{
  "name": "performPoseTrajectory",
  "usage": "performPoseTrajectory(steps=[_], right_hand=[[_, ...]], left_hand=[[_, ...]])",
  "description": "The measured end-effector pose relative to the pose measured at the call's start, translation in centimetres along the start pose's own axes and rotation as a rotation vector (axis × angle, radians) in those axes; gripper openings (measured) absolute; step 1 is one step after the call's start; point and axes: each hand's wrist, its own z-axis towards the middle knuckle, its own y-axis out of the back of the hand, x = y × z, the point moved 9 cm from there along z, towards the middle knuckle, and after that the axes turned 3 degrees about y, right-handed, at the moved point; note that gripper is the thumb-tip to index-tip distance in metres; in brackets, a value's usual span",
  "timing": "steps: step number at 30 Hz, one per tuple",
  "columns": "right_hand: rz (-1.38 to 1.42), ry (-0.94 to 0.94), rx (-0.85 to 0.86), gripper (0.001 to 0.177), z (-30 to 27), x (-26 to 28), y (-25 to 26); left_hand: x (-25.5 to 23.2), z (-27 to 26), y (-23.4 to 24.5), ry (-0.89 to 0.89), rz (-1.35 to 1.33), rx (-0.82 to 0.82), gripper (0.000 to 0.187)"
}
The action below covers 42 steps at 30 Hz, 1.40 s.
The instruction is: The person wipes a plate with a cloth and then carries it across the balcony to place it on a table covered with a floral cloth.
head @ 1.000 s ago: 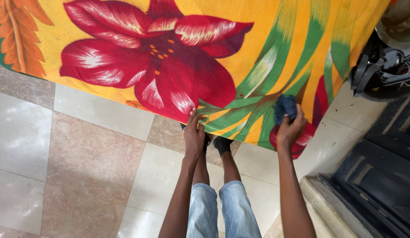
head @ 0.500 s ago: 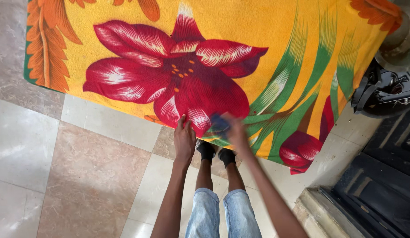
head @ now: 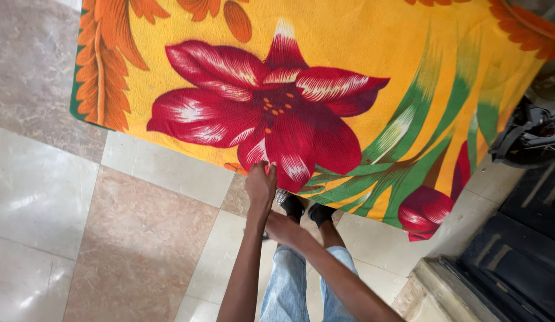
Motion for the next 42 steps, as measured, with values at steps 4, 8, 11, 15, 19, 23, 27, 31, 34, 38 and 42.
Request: performPoseTrajectory(steps=[4,8,11,15,19,23,27,31,34,38,42], right_hand=[[0.144,0.081,-0.485,0.037,-2.7,1.9,9.2],[0.020,0.030,-1.101,0.037,-10.1,-6.1,26.5],[0.110,-0.347,-1.325,0.050,-14.7,-13.2,35.0],[-0.002,-0.454,-1.425,0.064,-11.4,-12.1,34.0],[-0.457,-0.087,-0.992,0.035,4.9,1.4,21.6],[-0.001,0.504,-0.638,0.035,7.2,12.8,12.8],[0.406,0.039,-0.518,0.035,6.4,9.1,16.8],[0.009,-0.054,-1.100,0.059,-2.4,3.2,32.8],[-0.114,-0.328,-1.450,0.041,-7.2,-1.5,40.4],[-0.164,-0.328,-1.349,0.019,1.7,-1.2,35.4],[0.044,0.091,-0.479,0.039,16.3,8.1,13.6]], left_hand=[[0.2,0.9,2.3,-0.189,-0.155,-0.087,0.035],[1.8,1.3,1.9,-0.268,-0.170,0.001,0.037],[1.1,0.6,2.1,-0.287,-0.262,0.007,0.035],[0.9,-1.7,4.3,-0.281,-0.332,-0.022,0.032],[1.0,-2.7,8.2,-0.270,-0.410,-0.167,0.031],[0.9,-2.3,11.9,-0.288,-0.398,-0.234,0.031],[0.8,0.3,14.2,-0.284,-0.347,-0.192,0.031],[-0.6,5.0,14.4,-0.357,-0.212,-0.182,0.032],[-1.2,6.4,14.6,-0.349,-0.208,-0.151,0.032],[-3.3,6.8,15.9,-0.371,-0.269,-0.152,0.032],[-4.2,8.0,16.9,-0.319,-0.275,-0.145,0.034]])
